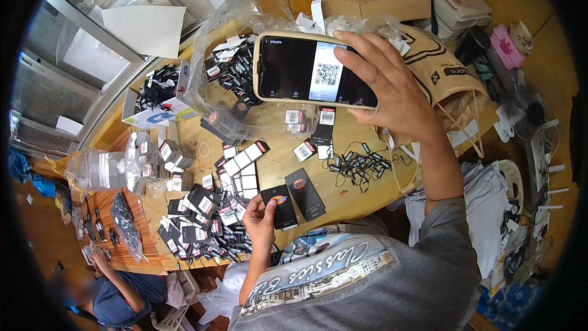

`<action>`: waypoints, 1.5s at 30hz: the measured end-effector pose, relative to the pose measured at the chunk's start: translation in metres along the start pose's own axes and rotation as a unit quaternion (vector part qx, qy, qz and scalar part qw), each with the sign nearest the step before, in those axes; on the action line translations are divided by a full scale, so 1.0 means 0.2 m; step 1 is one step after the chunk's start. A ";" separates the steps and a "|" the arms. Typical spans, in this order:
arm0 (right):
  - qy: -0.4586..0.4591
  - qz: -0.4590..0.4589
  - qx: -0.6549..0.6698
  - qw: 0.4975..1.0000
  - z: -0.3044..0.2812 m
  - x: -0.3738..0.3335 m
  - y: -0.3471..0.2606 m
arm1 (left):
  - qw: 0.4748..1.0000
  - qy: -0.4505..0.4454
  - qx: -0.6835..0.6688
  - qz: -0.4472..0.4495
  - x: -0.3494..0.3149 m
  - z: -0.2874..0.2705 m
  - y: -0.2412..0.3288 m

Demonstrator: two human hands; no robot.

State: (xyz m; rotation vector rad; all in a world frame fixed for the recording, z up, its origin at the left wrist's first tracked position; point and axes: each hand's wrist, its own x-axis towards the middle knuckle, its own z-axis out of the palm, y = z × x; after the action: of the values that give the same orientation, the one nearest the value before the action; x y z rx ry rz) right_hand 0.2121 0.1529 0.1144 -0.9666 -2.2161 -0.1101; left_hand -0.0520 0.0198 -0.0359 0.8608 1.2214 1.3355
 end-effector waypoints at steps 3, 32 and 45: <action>-0.001 0.000 0.005 1.000 0.00 0.00 0.00 | 1.000 -0.001 0.000 -0.001 0.00 0.00 0.00; -0.046 -0.071 0.040 0.996 -0.14 0.04 -0.15 | 1.000 -0.004 0.011 -0.004 -0.01 0.00 0.01; -0.055 -0.080 0.040 0.995 -0.15 0.04 -0.18 | 1.000 -0.002 0.002 0.000 -0.01 -0.02 0.00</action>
State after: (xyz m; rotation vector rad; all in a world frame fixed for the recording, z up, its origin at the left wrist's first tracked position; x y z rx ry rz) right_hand 0.2016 0.1220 0.1492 -0.7683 -2.3778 -0.0420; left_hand -0.0545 0.0170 -0.0371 0.8658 1.2213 1.3306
